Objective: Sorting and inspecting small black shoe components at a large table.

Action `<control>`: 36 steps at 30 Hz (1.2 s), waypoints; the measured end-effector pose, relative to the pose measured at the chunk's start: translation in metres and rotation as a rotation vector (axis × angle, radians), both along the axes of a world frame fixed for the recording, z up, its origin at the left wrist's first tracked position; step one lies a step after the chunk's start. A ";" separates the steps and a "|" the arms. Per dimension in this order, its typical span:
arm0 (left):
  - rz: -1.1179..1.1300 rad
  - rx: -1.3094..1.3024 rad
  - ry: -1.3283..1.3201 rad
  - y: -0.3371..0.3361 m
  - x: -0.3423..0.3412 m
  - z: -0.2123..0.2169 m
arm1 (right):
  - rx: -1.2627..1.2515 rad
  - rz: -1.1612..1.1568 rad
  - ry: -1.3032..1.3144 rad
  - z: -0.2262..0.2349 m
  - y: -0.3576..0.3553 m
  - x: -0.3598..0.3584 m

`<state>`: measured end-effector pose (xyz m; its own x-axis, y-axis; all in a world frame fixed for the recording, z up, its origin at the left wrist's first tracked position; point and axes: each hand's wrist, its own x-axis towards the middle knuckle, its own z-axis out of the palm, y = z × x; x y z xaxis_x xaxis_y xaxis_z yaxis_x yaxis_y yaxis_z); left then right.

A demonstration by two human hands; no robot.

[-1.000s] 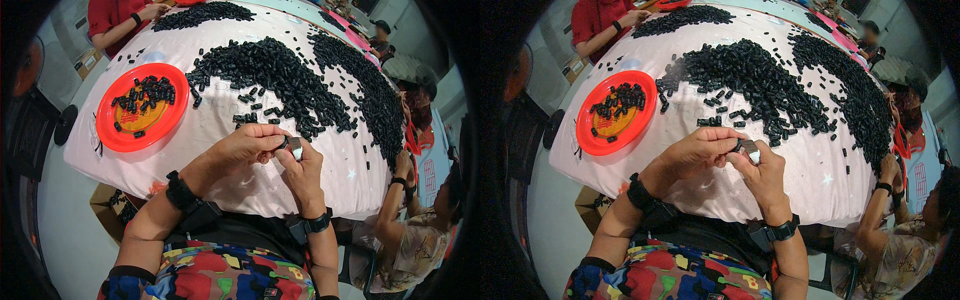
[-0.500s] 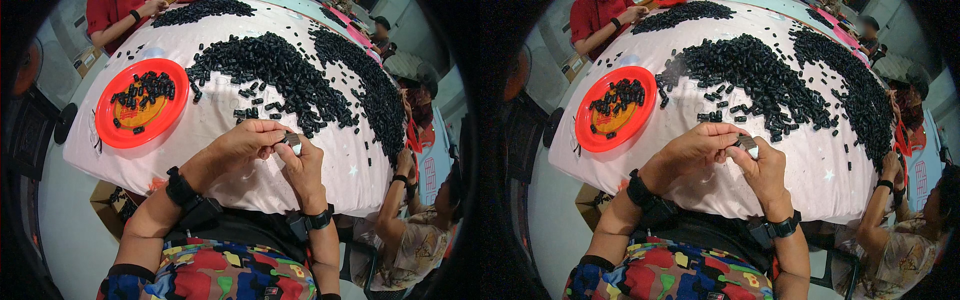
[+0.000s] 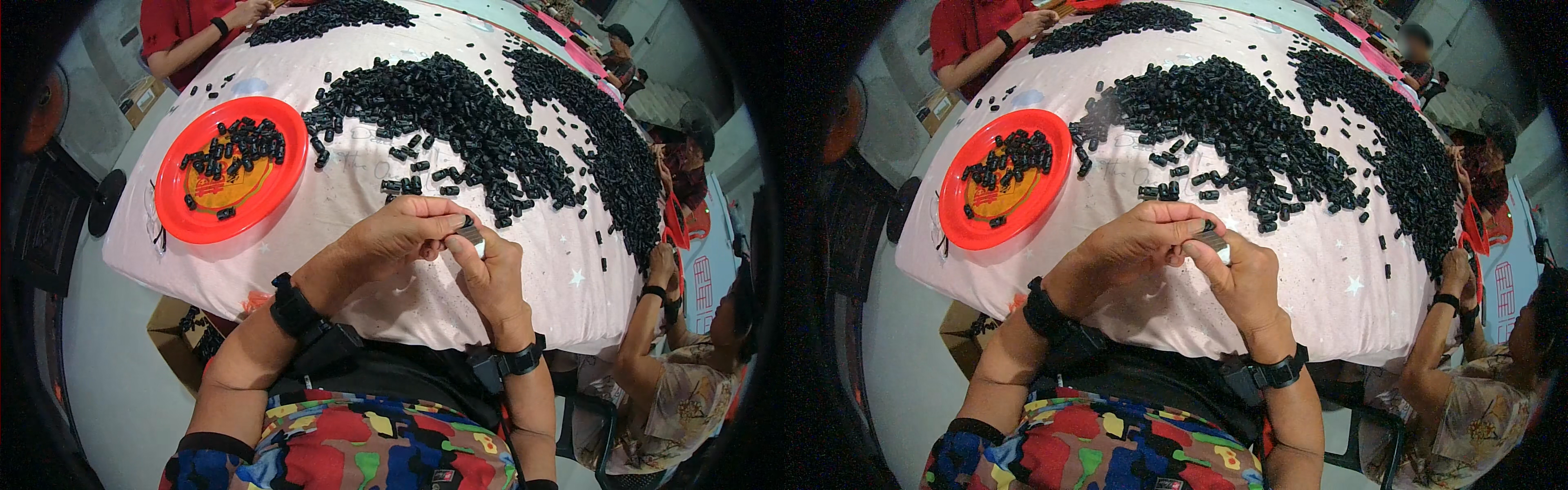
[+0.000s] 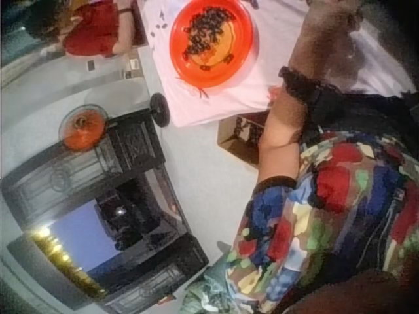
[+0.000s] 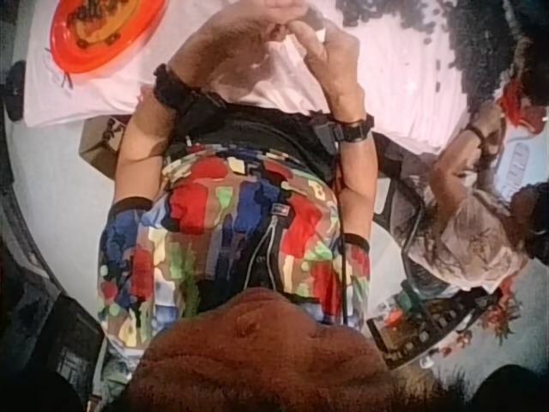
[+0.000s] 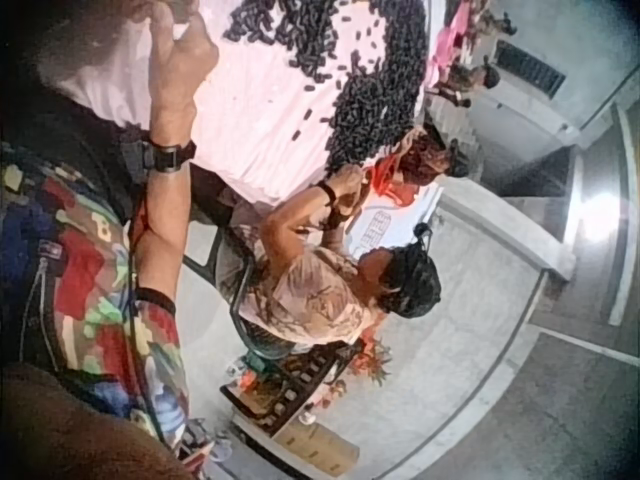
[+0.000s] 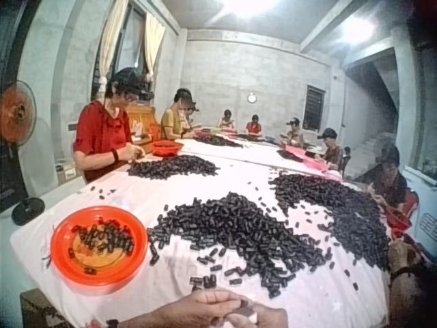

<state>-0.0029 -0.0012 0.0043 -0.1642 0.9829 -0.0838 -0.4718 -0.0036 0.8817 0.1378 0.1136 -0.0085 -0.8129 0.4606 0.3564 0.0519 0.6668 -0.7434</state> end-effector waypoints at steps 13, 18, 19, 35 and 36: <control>-0.013 0.035 -0.072 0.002 0.000 -0.005 | -0.027 -0.034 0.079 -0.001 0.000 -0.002; 0.003 0.011 -0.115 0.002 0.000 -0.003 | -0.030 -0.024 0.125 -0.003 0.001 -0.002; -0.005 0.018 -0.106 0.003 0.000 -0.004 | -0.039 -0.033 0.099 -0.002 0.001 -0.001; -0.034 -0.078 -0.205 -0.005 -0.005 0.009 | -0.079 0.034 0.220 0.015 -0.002 0.002; -0.034 -0.078 -0.205 -0.004 -0.004 0.011 | -0.078 0.034 0.221 0.014 -0.002 0.002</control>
<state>-0.0070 -0.0050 0.0154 -0.1029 0.9768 -0.1880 -0.6398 0.0797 0.7644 0.1395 0.1117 0.0058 -0.7346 0.4678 0.4914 -0.1387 0.6054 -0.7837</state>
